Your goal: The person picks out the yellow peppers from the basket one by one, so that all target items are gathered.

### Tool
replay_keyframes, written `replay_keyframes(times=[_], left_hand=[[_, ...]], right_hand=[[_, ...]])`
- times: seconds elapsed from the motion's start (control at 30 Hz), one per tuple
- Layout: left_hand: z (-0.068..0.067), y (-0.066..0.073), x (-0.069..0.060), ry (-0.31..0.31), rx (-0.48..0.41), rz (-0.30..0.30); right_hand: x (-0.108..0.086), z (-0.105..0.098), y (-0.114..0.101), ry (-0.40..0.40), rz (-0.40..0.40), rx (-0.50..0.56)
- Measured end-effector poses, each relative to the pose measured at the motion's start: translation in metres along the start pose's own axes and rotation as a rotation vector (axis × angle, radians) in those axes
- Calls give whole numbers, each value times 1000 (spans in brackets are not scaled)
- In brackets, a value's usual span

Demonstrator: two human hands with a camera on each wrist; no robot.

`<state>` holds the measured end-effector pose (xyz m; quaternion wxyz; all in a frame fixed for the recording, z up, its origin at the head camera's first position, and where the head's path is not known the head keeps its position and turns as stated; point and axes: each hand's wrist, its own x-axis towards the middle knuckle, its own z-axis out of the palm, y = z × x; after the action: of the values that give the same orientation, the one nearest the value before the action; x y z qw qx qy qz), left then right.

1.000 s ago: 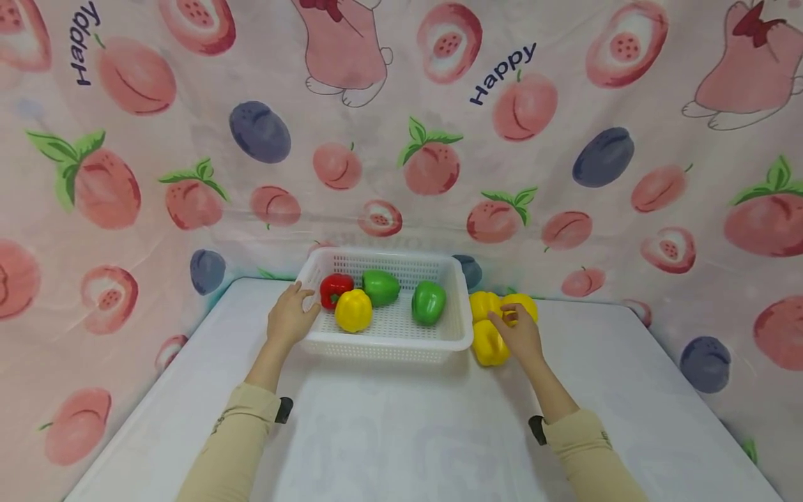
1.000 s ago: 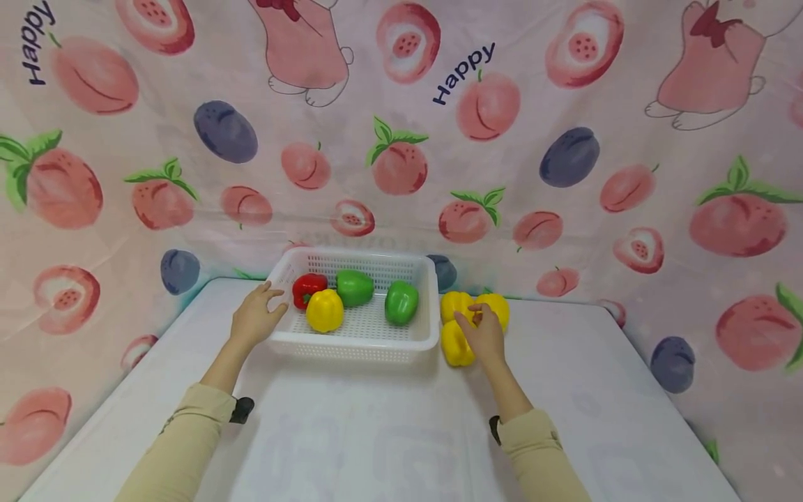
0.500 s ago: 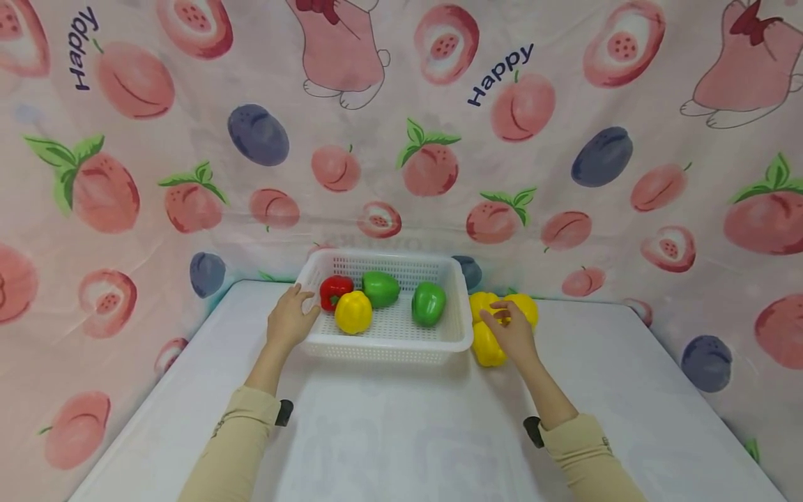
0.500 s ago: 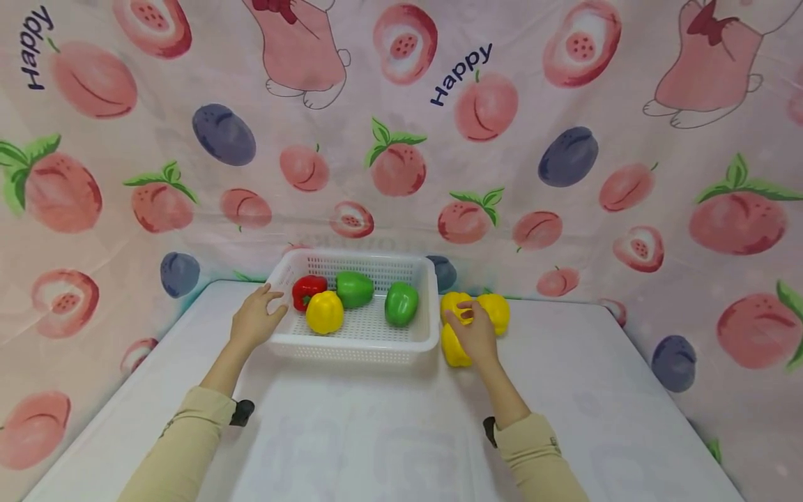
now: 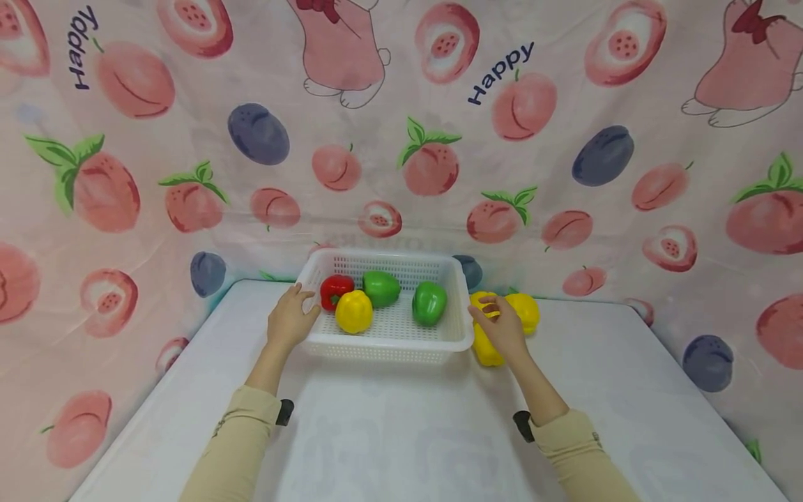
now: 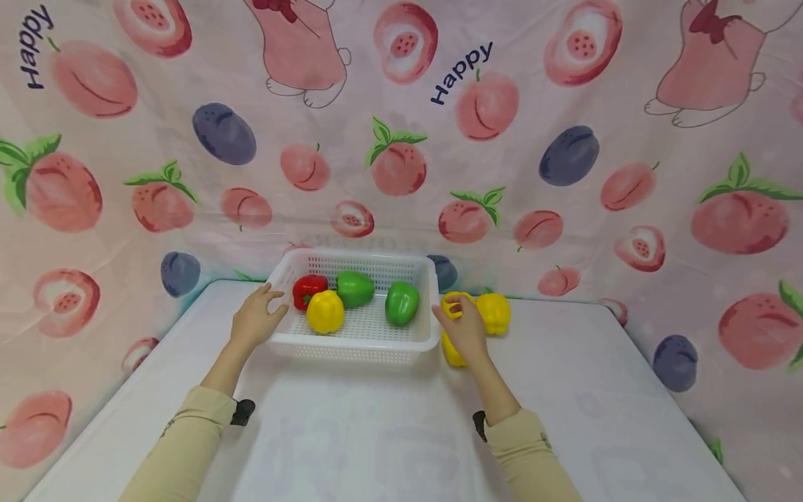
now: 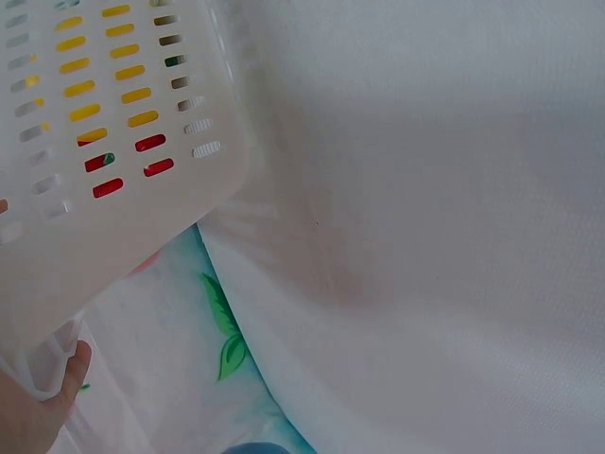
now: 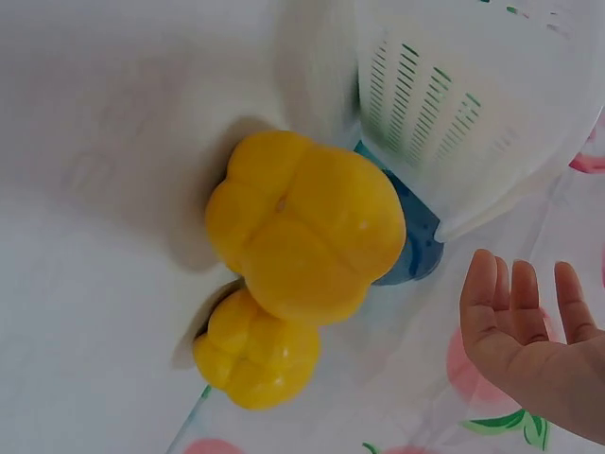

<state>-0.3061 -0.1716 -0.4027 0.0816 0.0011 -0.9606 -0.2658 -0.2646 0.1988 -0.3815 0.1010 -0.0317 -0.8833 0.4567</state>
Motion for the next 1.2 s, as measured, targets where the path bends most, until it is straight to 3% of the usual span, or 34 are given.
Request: replay_keyframes(times=[0.2,0.7,1.2], left_hand=[[-2,0,0,3,2,9],[0,-2,1,3,0,-3],[-1,1,0,3,3,-8]], right_hand=[[3,3,-9,-11,13,16],[8,18,-27,-5,-45,-3],[17,35,-40,-82,-111,-18]])
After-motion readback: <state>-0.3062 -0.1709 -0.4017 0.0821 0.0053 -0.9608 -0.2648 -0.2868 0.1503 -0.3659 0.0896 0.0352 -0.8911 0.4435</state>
